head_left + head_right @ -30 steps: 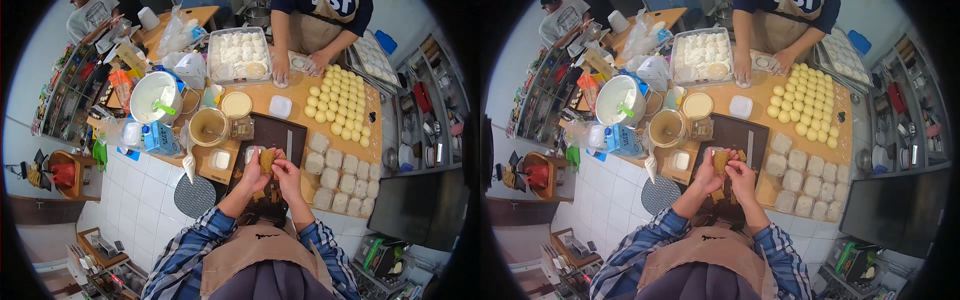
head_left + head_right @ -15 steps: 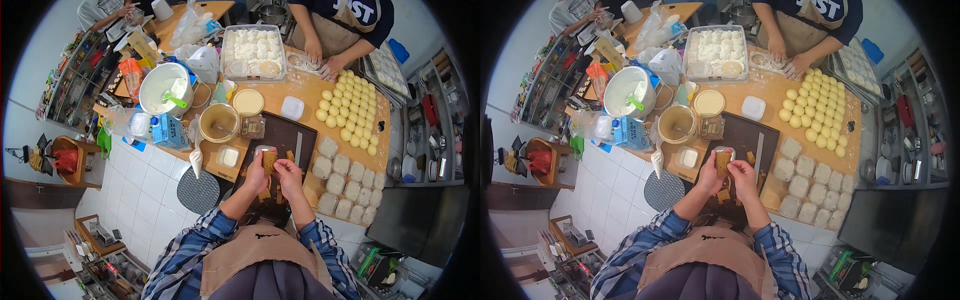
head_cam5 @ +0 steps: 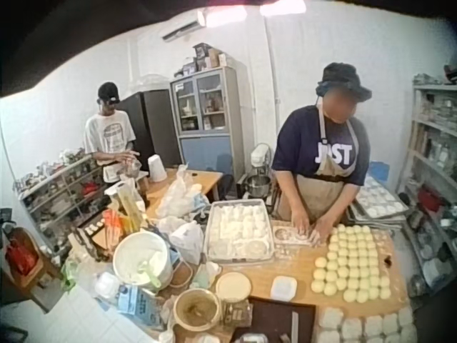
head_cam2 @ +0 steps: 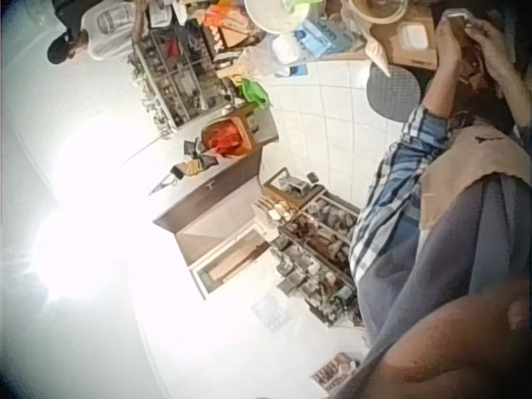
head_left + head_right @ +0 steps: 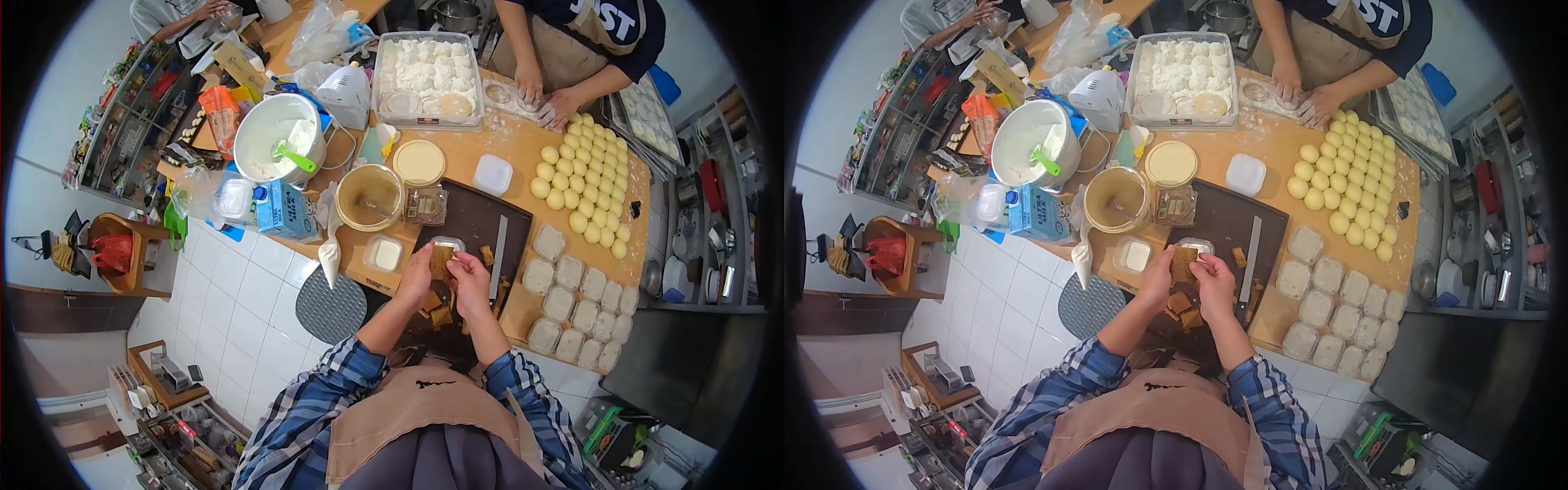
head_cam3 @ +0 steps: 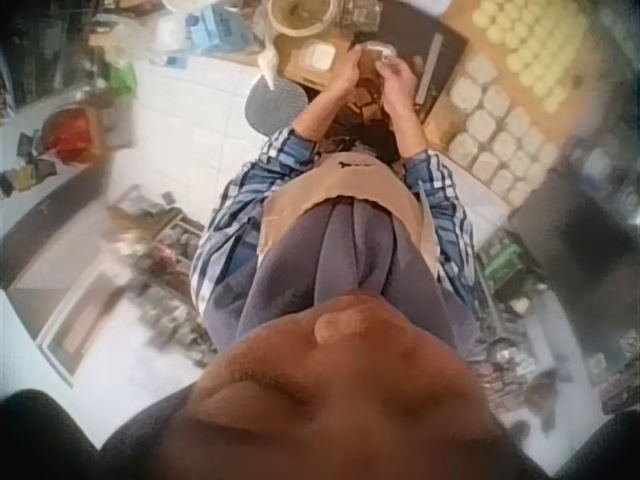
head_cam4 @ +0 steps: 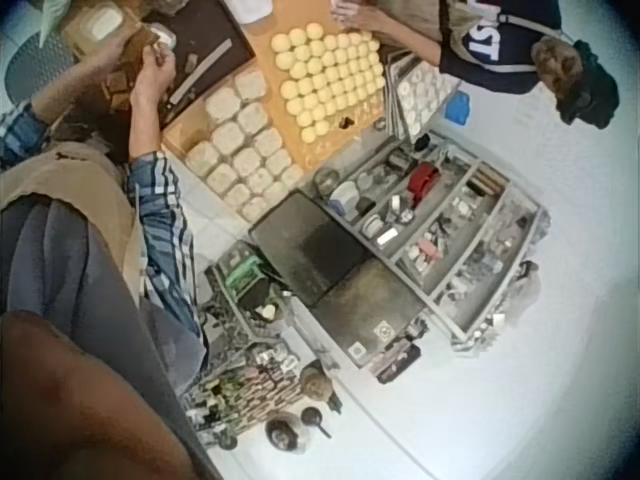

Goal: The person cuts a brown cake with a knife, places the slices into plastic containers, and pipes cream onto the cake from a piping bag.

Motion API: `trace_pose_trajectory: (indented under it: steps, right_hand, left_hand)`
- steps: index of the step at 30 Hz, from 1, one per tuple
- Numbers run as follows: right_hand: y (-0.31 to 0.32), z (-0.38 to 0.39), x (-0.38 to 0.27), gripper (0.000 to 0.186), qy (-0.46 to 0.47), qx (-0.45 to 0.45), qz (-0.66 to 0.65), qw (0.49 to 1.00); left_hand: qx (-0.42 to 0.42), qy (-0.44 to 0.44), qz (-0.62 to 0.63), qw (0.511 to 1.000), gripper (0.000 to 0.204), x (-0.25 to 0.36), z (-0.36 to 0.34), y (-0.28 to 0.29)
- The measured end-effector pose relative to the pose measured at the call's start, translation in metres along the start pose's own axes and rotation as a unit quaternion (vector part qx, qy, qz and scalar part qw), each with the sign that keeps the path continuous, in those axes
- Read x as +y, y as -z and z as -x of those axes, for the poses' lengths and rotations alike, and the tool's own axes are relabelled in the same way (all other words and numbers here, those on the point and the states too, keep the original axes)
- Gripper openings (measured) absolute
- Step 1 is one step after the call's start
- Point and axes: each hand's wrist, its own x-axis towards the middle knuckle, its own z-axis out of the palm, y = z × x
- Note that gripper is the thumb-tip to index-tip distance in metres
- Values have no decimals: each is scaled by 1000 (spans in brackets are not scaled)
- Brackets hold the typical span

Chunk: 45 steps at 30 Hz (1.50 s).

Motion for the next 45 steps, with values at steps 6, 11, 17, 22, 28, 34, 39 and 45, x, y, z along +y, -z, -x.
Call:
trace_pose_trajectory:
  steps: [6, 11, 17, 22, 28, 34, 39, 45]
  right_hand:
    - [3, -8, 6, 32, -24, 20, 32, 999]
    - [2, -9, 3, 26, -30, 15, 18, 999]
    - [1, -12, 1, 23, -52, -2, -56, 997]
    - [7, -19, 3, 24, -53, -4, -112, 992]
    - [9, -29, 12, 24, -29, 43, -18, 998]
    - [4, -33, 18, 22, -19, 59, 76, 995]
    - [-1, -39, 22, 23, 25, 74, 159, 984]
    - [-6, -37, 22, 22, 39, 74, 210, 974]
  left_hand:
    - [-60, 44, 39, 996, 41, 0, -2, 3]
    - [-78, 75, 18, 994, 47, -1, -8, 6]
    - [-128, 81, -2, 988, 56, 7, -10, 10]
    - [-45, 21, -157, 986, 51, -8, -29, 34]
    - [-23, -198, -485, 851, 62, 9, -12, 32]
    - [-79, -256, -541, 797, 73, 15, -15, 33]
    - [-110, -210, -555, 797, 74, 17, -21, 33]
    - [-111, -212, -545, 803, 70, 13, -25, 36]
